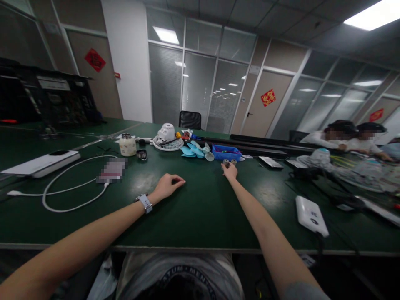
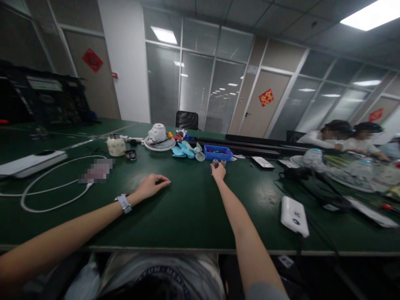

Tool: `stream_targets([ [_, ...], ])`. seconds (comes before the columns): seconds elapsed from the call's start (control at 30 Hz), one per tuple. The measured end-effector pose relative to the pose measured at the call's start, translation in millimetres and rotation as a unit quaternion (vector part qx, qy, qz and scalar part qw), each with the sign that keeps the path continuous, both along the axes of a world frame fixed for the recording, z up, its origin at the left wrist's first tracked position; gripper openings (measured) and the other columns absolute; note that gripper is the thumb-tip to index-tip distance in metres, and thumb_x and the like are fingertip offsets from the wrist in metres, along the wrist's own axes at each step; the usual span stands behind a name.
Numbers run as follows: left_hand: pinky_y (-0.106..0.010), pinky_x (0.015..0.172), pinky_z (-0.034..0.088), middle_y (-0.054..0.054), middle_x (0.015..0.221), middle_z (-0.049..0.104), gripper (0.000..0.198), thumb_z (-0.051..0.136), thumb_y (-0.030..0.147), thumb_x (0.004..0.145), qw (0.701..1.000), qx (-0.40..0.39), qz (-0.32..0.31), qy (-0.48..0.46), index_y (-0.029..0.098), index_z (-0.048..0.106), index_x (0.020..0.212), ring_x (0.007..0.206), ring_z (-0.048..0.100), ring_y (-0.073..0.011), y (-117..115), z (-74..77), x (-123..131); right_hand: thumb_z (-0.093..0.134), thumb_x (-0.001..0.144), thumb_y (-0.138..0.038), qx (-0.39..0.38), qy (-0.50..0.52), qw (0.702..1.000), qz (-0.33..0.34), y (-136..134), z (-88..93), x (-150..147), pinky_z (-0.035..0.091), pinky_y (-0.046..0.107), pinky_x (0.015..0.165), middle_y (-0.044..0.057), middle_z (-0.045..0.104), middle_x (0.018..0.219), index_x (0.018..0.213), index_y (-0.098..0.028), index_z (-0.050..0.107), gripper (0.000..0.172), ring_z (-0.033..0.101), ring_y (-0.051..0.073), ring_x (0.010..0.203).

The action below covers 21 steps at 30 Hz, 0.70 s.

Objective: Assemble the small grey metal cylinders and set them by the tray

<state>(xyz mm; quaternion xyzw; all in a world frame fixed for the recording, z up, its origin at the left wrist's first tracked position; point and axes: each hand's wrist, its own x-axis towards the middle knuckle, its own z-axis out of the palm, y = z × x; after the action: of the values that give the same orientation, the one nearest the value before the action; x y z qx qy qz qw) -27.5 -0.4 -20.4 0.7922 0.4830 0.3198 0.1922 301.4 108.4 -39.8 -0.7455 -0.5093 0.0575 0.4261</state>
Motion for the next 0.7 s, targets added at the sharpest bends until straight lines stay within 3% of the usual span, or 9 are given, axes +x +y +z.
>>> stream_targets([
  [0.07, -0.032, 0.081, 0.048, -0.004, 0.098, 0.074, 0.037, 0.053, 0.050, 0.081, 1.000, -0.004, 0.004, 0.005, 0.022, 0.074, 0.095, 0.090, 0.066, -0.0224, -2, 2.3, 0, 0.061, 0.080, -0.035, 0.006, -0.006, 1.000, -0.005, -7, 1.4, -5, 0.045, 0.031, 0.090, 0.012, 0.064, 0.112, 0.122, -0.014, 0.055, 0.047, 0.061, 0.024, 0.103],
  [0.17, -0.032, 0.081, 0.048, -0.004, 0.100, 0.074, 0.037, 0.053, 0.050, 0.081, 1.000, -0.004, 0.006, 0.012, 0.023, 0.074, 0.096, 0.092, 0.066, -0.0229, -3, 3.0, 0, 0.062, 0.079, -0.033, 0.085, -0.033, 0.996, -0.004, -29, 7.8, -28, 0.043, 0.035, 0.093, 0.016, 0.050, 0.130, 0.137, -0.014, 0.037, 0.066, 0.053, 0.026, 0.114],
  [0.27, -0.034, 0.082, 0.048, -0.004, 0.100, 0.074, 0.036, 0.053, 0.050, 0.081, 1.000, 0.009, -0.001, 0.025, 0.024, 0.075, 0.093, 0.094, 0.065, -0.0246, 1, -1.3, 0, 0.054, 0.085, -0.037, 0.162, -0.078, 0.976, 0.120, -60, 12.7, -66, 0.045, 0.033, 0.087, 0.011, 0.053, 0.120, 0.130, -0.020, 0.047, 0.049, 0.054, 0.022, 0.105],
  [0.37, -0.035, 0.081, 0.049, -0.006, 0.099, 0.074, 0.039, 0.053, 0.051, 0.081, 1.000, 0.015, 0.007, 0.001, 0.023, 0.073, 0.098, 0.092, 0.065, -0.0244, 8, -8.7, -1, 0.050, 0.089, -0.045, 0.110, -0.103, 0.941, 0.302, -85, 11.3, -103, 0.044, 0.026, 0.076, 0.004, 0.056, 0.099, 0.117, -0.026, 0.062, 0.036, 0.057, 0.016, 0.086],
  [0.43, -0.034, 0.079, 0.050, -0.007, 0.097, 0.073, 0.043, 0.050, 0.051, 0.082, 0.998, 0.010, 0.048, -0.043, 0.020, 0.069, 0.105, 0.089, 0.066, -0.0233, 12, -13.5, -2, 0.053, 0.087, -0.051, 0.051, -0.119, 0.921, 0.367, -92, 8.8, -120, 0.042, 0.024, 0.071, 0.002, 0.055, 0.089, 0.114, -0.029, 0.066, 0.037, 0.055, 0.014, 0.079],
  [0.57, -0.033, 0.074, 0.050, -0.010, 0.096, 0.071, 0.042, 0.049, 0.048, 0.083, 0.986, 0.003, 0.138, -0.095, 0.015, 0.065, 0.104, 0.087, 0.065, -0.0226, 18, -19.2, -4, 0.060, 0.081, -0.055, -0.014, -0.156, 0.903, 0.400, -93, 3.7, -136, 0.036, 0.024, 0.064, 0.001, 0.053, 0.080, 0.107, -0.034, 0.070, 0.035, 0.052, 0.014, 0.074],
  [0.7, -0.032, 0.076, 0.050, -0.009, 0.096, 0.070, 0.039, 0.048, 0.048, 0.083, 0.988, 0.010, 0.126, -0.093, 0.016, 0.064, 0.099, 0.088, 0.064, -0.0222, 19, -20.3, -3, 0.061, 0.082, -0.051, 0.001, -0.178, 0.894, 0.411, -87, 2.0, -137, 0.034, 0.023, 0.062, 0.001, 0.053, 0.078, 0.099, -0.035, 0.073, 0.026, 0.051, 0.013, 0.072],
])
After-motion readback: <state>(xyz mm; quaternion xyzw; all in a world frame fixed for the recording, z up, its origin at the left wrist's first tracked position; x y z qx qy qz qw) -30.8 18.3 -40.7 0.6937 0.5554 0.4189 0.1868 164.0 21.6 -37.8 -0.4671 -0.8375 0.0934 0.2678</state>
